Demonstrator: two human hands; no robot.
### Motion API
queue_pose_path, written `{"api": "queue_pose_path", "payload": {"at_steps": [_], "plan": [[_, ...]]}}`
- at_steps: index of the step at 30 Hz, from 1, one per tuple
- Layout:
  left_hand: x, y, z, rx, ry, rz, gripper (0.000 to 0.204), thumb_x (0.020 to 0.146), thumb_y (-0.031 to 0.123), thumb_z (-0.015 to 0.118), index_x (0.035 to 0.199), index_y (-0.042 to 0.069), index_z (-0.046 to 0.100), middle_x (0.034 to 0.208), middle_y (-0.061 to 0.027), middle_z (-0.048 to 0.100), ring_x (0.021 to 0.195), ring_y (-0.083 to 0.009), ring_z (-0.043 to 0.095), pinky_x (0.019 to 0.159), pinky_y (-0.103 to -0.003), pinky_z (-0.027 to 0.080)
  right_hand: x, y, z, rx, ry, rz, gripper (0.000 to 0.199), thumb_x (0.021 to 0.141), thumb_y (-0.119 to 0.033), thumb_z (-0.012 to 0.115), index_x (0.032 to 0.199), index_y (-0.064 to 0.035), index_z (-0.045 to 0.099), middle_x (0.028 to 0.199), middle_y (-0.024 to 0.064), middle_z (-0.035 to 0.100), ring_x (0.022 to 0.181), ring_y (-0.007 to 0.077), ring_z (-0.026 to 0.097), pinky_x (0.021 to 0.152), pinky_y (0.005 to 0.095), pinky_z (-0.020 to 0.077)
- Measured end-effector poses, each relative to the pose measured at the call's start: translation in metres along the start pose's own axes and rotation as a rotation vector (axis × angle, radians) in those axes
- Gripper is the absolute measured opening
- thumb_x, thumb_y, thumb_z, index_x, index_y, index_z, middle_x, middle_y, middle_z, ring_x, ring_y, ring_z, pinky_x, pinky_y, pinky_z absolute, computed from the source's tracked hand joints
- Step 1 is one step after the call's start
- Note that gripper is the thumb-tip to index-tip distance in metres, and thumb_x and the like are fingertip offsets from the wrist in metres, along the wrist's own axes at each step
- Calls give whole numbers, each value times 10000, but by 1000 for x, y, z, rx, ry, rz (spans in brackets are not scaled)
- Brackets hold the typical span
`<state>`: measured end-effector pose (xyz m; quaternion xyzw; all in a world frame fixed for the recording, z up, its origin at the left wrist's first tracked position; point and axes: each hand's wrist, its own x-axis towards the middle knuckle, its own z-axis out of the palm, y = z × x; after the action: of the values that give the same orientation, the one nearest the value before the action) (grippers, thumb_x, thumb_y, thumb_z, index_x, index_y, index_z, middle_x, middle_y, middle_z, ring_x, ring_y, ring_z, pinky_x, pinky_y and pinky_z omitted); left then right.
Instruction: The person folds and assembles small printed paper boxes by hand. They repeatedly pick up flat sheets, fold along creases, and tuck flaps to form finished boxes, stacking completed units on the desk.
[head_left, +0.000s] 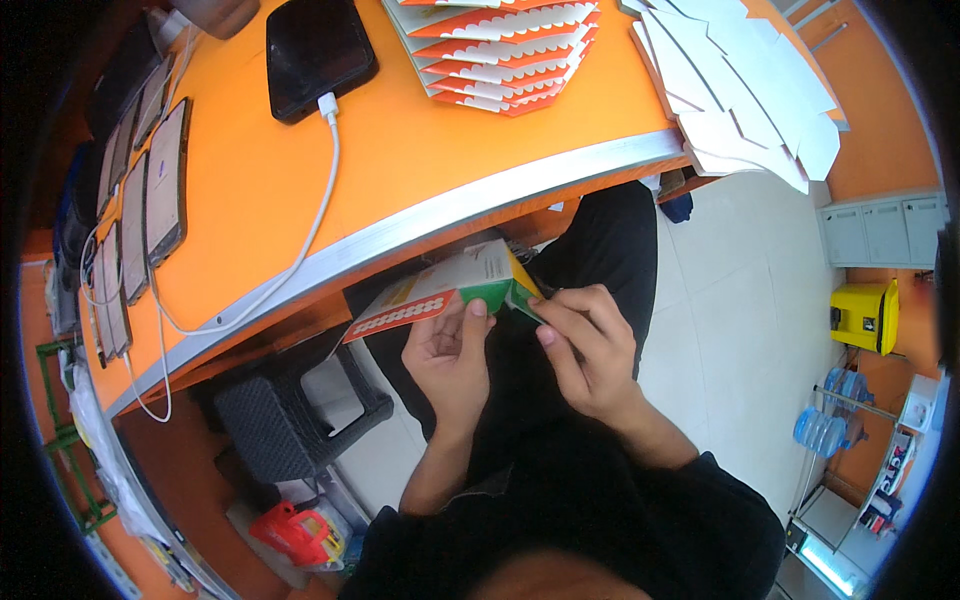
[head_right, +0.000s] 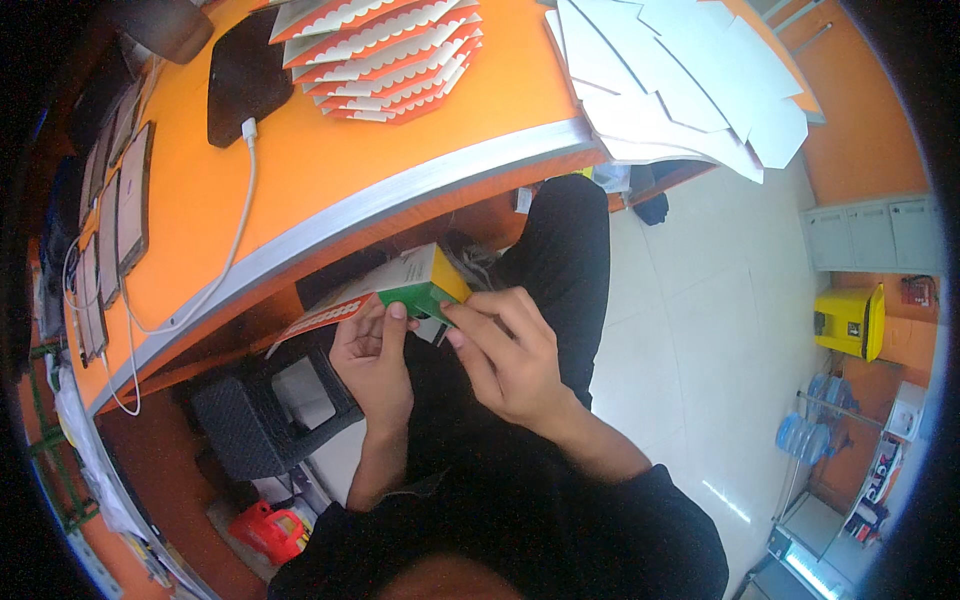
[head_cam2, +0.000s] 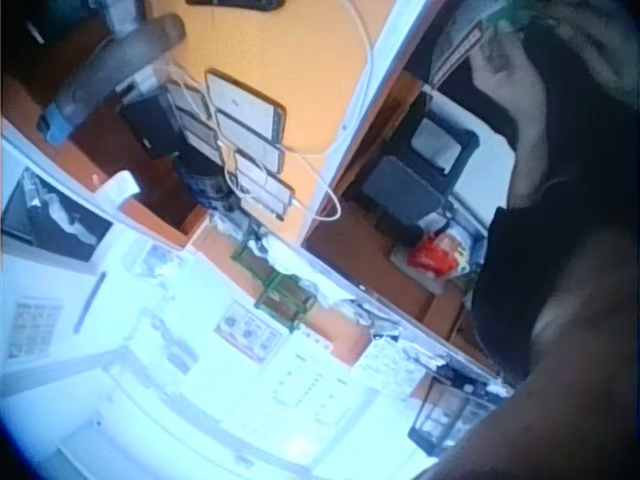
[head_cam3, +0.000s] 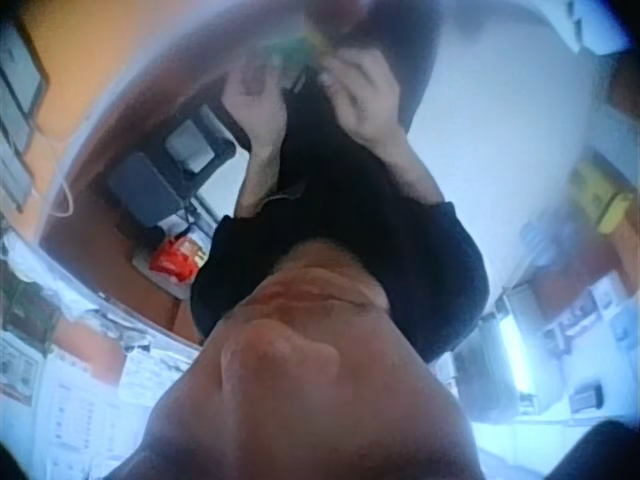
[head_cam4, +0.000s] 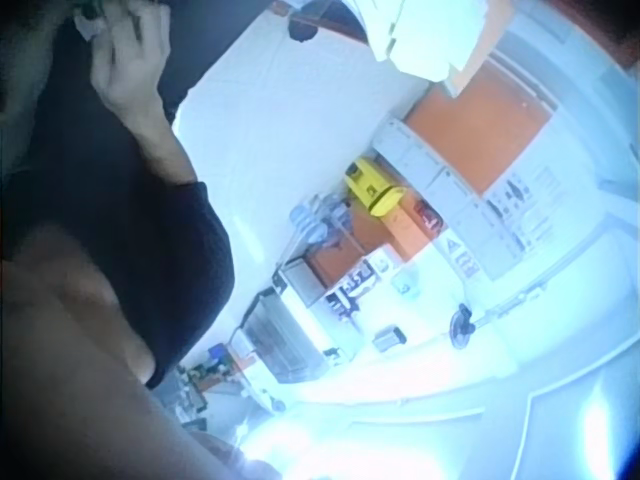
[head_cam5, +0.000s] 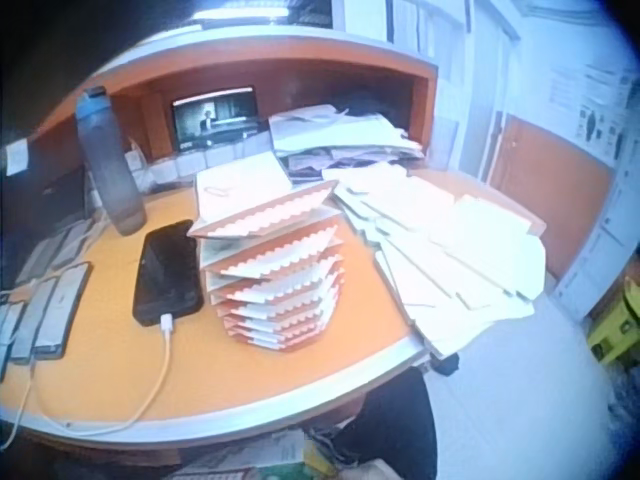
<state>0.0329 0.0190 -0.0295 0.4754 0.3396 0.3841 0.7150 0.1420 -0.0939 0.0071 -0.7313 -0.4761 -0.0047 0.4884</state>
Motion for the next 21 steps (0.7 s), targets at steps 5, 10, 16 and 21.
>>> {"api": "queue_pose_path", "payload": {"at_steps": [5, 10, 16, 21], "plan": [[-6, -19, -13, 351, 27, 288, 260, 935, 0, 724, 1166, -76, 633, 1104, -159, 719, 938, -198, 711, 821, -306, 579, 0, -6, 1, 279, -34, 249, 178, 925, 8, 660, 1096, 47, 691, 1012, 162, 632, 833, 244, 643, 691, 326, 514], [-12, -14, -15, 643, 18, 369, 221, 959, 30, 706, 1145, -71, 640, 1071, -137, 706, 953, -179, 685, 858, -307, 562, 5, -9, 10, 237, -8, 254, 168, 933, 36, 624, 1096, 60, 659, 992, 167, 623, 824, 243, 650, 691, 328, 515], [-18, -1, -17, 595, -49, 0, 304, 967, 88, 697, 1234, -26, 605, 1144, -136, 661, 1034, -214, 649, 907, -360, 520, 9, -9, 16, 276, -37, 225, 150, 928, 26, 630, 1072, 55, 662, 967, 161, 615, 796, 250, 647, 685, 334, 512], [-16, -15, -34, 433, -147, 158, 401, 923, 19, 714, 1293, -14, 562, 1184, -114, 625, 1105, -223, 607, 955, -348, 492, 9, -13, 17, 308, -69, 180, 118, 941, 37, 617, 1047, 54, 667, 987, 133, 624, 775, 158, 609, 641, 271, 473]]}}
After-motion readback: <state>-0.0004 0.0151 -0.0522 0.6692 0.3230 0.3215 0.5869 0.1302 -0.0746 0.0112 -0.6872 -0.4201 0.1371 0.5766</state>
